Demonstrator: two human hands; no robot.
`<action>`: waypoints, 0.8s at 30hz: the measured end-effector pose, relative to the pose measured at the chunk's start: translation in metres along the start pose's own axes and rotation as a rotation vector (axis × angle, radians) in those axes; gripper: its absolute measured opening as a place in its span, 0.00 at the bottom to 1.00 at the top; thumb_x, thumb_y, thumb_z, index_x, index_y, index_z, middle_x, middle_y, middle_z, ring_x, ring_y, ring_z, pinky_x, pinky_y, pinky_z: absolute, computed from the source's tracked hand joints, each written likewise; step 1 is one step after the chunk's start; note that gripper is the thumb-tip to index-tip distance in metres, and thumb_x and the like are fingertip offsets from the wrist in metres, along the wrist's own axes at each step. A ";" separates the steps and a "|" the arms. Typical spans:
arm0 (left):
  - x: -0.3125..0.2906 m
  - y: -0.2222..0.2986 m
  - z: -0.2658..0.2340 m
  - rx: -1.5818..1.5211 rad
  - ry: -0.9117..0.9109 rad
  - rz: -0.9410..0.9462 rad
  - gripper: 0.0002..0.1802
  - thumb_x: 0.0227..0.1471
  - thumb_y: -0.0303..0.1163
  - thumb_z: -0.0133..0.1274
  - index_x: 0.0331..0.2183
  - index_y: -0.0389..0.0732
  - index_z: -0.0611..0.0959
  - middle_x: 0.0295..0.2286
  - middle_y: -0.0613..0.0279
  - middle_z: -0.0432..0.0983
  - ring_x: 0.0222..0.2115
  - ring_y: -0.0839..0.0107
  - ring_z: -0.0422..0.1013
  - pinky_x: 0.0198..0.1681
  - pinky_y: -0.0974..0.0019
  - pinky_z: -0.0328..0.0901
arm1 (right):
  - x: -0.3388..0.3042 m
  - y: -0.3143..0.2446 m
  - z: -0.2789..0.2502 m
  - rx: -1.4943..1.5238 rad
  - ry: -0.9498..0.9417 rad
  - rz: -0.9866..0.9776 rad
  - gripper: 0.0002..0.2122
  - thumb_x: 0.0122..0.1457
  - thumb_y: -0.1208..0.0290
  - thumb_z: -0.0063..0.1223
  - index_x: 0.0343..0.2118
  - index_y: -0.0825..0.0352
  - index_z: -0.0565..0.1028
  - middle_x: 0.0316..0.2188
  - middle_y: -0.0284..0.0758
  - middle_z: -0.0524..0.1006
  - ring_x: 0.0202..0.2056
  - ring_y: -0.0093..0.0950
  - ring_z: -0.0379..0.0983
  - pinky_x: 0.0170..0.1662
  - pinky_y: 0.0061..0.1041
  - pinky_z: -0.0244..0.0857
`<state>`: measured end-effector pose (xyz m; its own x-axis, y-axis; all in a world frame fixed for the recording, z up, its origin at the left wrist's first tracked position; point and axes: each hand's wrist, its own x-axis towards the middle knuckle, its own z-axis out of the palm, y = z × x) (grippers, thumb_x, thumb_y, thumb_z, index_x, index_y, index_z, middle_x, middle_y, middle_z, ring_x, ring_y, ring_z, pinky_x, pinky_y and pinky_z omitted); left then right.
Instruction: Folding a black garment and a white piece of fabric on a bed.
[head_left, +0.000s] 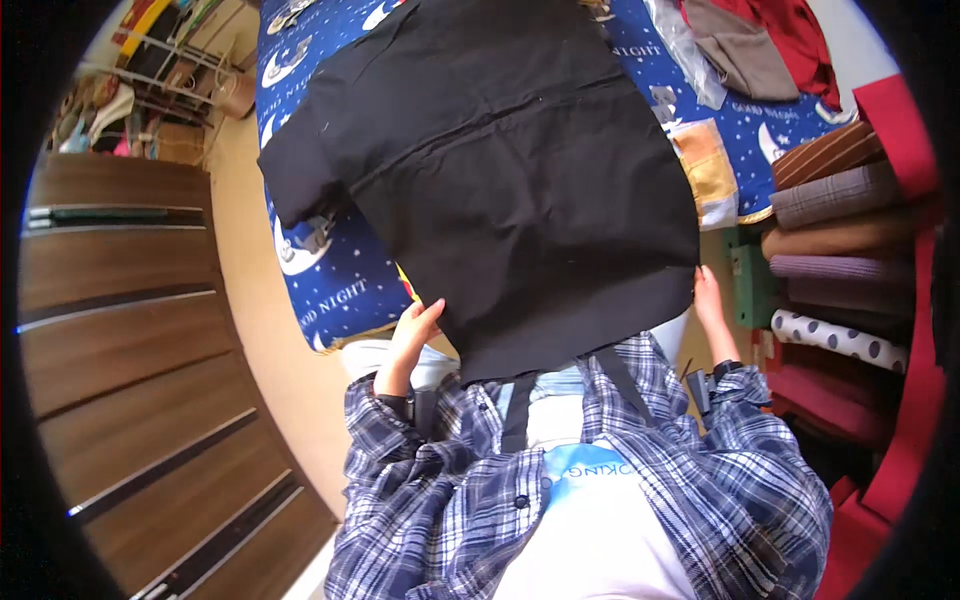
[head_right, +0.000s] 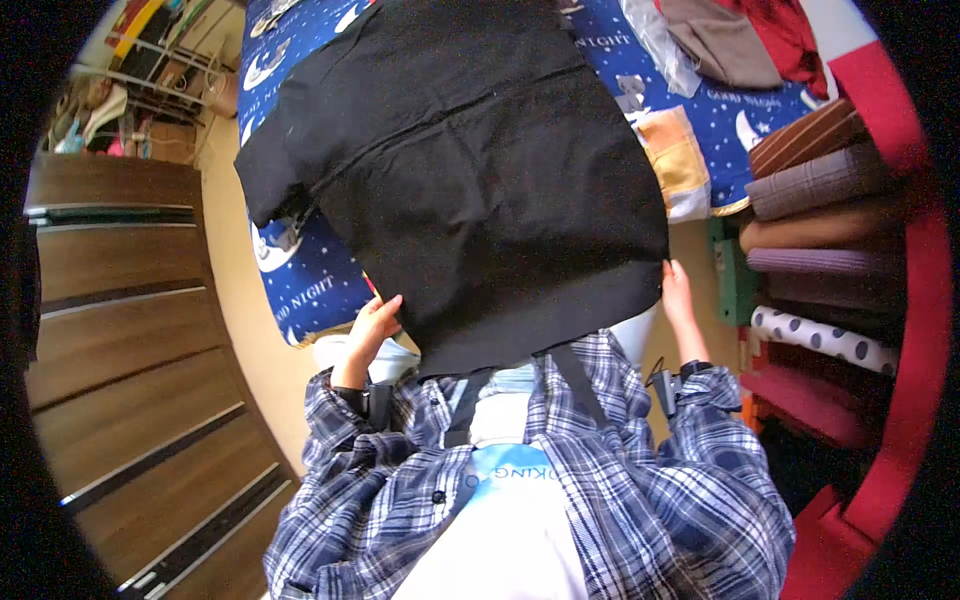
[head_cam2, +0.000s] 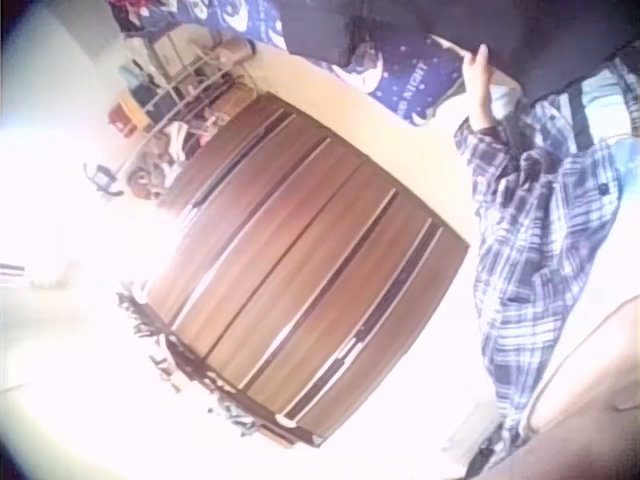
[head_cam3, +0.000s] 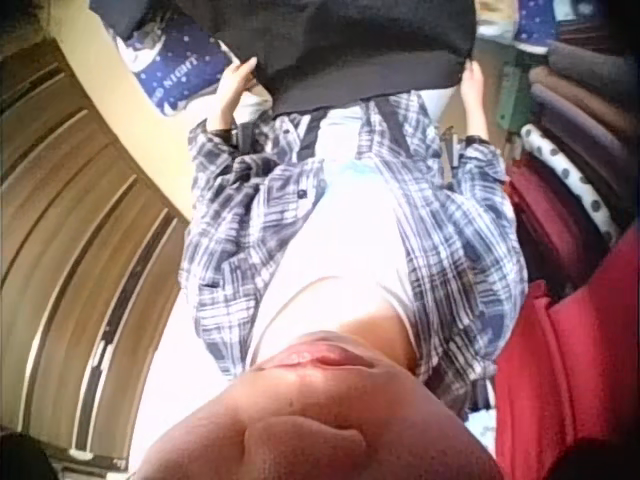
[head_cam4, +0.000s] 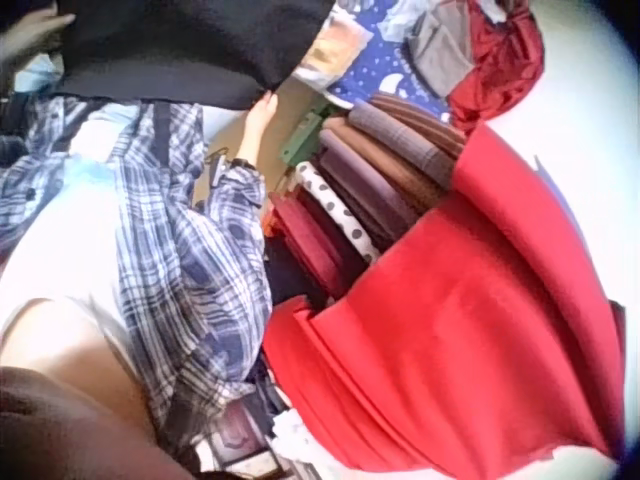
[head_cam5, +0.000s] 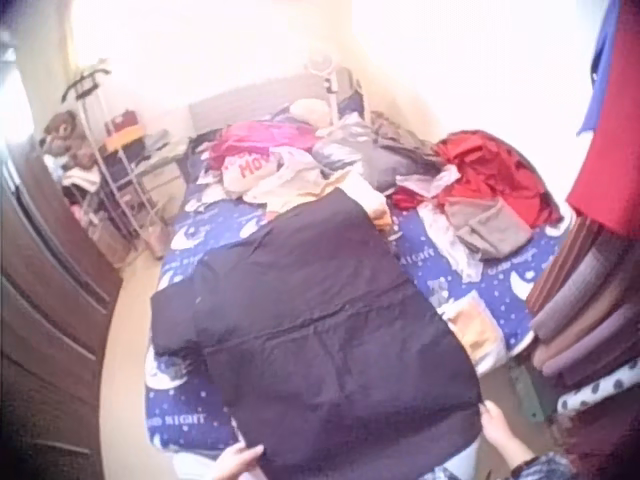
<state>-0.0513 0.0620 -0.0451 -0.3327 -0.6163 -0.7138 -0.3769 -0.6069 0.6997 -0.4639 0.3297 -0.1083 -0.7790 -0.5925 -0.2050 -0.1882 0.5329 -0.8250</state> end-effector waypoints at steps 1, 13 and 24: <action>-0.007 -0.004 0.000 0.019 -0.071 -0.017 0.11 0.46 0.38 0.50 0.29 0.42 0.73 0.24 0.70 0.68 0.26 0.79 0.65 0.30 0.75 0.60 | -0.001 -0.007 0.000 -0.021 -0.012 0.039 0.14 0.58 0.64 0.36 0.33 0.73 0.67 0.24 0.31 0.69 0.28 0.18 0.61 0.33 0.19 0.57; -0.032 -0.047 0.024 0.080 -0.334 0.099 0.18 0.47 0.36 0.48 0.37 0.32 0.72 0.32 0.64 0.72 0.33 0.77 0.66 0.37 0.73 0.61 | -0.007 -0.088 -0.059 0.118 -0.244 0.113 0.12 0.56 0.62 0.40 0.32 0.67 0.69 0.25 0.25 0.71 0.23 0.13 0.65 0.24 0.13 0.58; -0.118 0.045 -0.004 -0.091 0.107 0.659 0.21 0.49 0.26 0.43 0.47 0.40 0.64 0.29 0.59 0.71 0.26 0.81 0.68 0.28 0.80 0.62 | -0.034 -0.237 -0.112 0.466 -0.214 -0.241 0.12 0.57 0.68 0.39 0.37 0.73 0.68 0.33 0.33 0.72 0.34 0.19 0.67 0.39 0.17 0.60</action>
<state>-0.0257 0.1062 0.0708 -0.3793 -0.9156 -0.1333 -0.0487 -0.1241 0.9911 -0.4599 0.2908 0.1528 -0.5986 -0.7999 -0.0442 -0.0242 0.0732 -0.9970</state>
